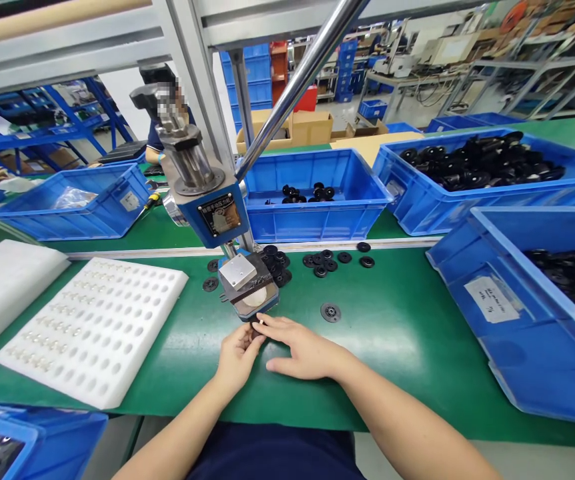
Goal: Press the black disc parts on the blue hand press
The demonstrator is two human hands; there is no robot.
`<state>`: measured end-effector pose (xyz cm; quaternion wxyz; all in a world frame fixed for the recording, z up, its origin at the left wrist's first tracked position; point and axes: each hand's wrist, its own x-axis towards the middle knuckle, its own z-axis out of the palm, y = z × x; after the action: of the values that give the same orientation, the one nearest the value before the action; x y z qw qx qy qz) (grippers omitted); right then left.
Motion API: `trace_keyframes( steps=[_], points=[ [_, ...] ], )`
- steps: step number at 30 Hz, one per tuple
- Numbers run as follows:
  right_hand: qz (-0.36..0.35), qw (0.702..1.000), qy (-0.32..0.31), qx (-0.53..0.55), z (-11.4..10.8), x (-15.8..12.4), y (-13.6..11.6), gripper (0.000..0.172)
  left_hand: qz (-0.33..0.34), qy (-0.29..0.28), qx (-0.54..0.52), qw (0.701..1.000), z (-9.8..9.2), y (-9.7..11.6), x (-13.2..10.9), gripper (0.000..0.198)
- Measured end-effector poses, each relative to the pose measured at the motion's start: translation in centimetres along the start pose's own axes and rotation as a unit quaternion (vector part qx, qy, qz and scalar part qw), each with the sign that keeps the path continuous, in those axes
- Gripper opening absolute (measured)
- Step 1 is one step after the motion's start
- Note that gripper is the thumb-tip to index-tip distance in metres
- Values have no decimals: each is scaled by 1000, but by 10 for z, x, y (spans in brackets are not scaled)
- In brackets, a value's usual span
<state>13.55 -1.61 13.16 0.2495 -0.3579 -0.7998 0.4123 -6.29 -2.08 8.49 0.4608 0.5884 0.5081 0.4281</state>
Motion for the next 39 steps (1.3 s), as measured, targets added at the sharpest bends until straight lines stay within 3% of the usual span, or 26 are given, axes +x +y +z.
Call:
trace_keyframes(
  steps=[4,9,11,14,16,18,22,26,39],
  points=[
    [-3,1000,-11,15,1,0,-2,80,-3,4,-13,1000,1,2,0,24],
    [-22,995,93,-4,-25,-1,1,41,-25,7,-30,999,2,1,0,26],
    [46,981,177,-70,-39,-2,17,37,-26,-2,-30,999,2,-1,0,26],
    [198,916,268,-223,-49,-4,50,50,-32,-9,-34,999,1,-2,1,28],
    [242,894,241,-291,-48,-5,66,55,-42,-7,-42,998,1,-2,2,29],
    [224,897,206,-321,-41,-3,71,49,-46,-5,-44,998,0,-1,3,28],
    [163,916,186,-316,-24,2,56,30,-30,-6,-32,999,-1,0,3,22],
    [158,926,151,-309,-21,7,44,16,-21,0,-28,999,-2,1,3,20],
    [190,927,129,-296,-26,5,46,27,-18,-15,-37,999,-3,1,2,22]
  ],
)
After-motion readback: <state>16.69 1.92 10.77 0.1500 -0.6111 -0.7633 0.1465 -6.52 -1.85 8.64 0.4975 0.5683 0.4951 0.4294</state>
